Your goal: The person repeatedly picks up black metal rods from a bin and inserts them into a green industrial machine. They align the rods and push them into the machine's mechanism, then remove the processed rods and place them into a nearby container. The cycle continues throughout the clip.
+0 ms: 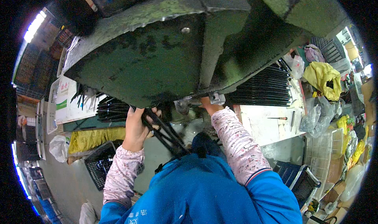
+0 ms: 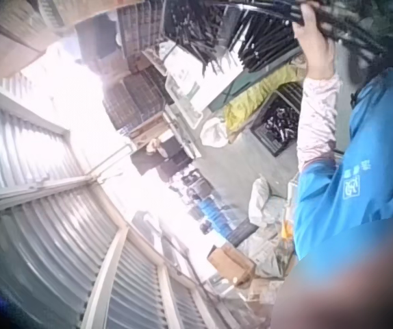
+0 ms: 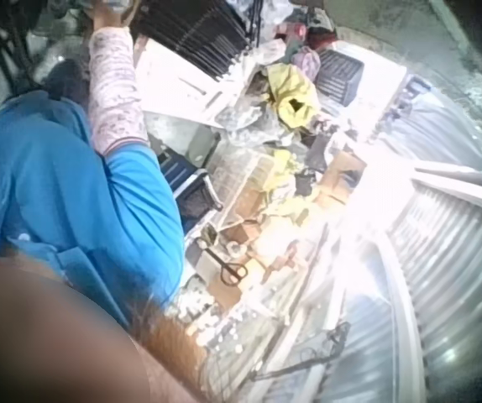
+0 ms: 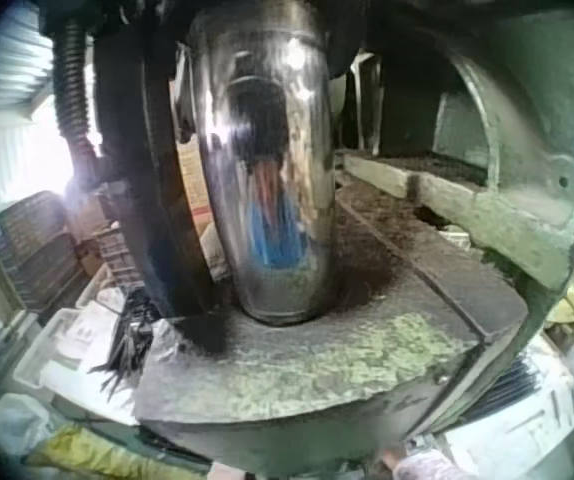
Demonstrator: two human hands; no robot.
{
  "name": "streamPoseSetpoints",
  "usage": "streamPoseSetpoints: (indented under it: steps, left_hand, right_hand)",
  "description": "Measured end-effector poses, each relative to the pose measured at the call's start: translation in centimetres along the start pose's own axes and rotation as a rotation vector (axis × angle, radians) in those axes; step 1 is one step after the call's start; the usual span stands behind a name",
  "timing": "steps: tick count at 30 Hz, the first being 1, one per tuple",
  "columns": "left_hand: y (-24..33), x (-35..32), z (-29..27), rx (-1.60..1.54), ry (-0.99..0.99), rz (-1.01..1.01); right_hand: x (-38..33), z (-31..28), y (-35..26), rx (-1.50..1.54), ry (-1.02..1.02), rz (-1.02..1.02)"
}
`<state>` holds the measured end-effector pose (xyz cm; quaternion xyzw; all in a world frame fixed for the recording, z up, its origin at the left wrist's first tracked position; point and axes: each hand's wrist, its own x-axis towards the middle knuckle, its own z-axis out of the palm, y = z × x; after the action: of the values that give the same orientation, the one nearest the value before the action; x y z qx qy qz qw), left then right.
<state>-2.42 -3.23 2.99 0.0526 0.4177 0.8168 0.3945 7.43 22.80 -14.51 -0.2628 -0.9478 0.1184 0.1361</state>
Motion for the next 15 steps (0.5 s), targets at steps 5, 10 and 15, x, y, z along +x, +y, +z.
streamPoseSetpoints:
  steps: [5, 10, 15]
  left_hand:
    - [-2.1, 3.9, 0.9, -0.340, -0.195, 0.020]
    - [-3.2, 4.3, 2.9, -0.219, -0.081, 0.158]
    - [-3.2, 3.8, 3.2, -0.093, 0.065, 0.157]
  right_hand:
    - [-0.6, -1.4, 0.3, -0.067, -0.053, -0.031]
    - [-2.7, -4.7, -0.3, -0.230, -0.150, -0.149]
    - [-3.9, -11.3, -3.2, 0.256, -0.166, -0.201]
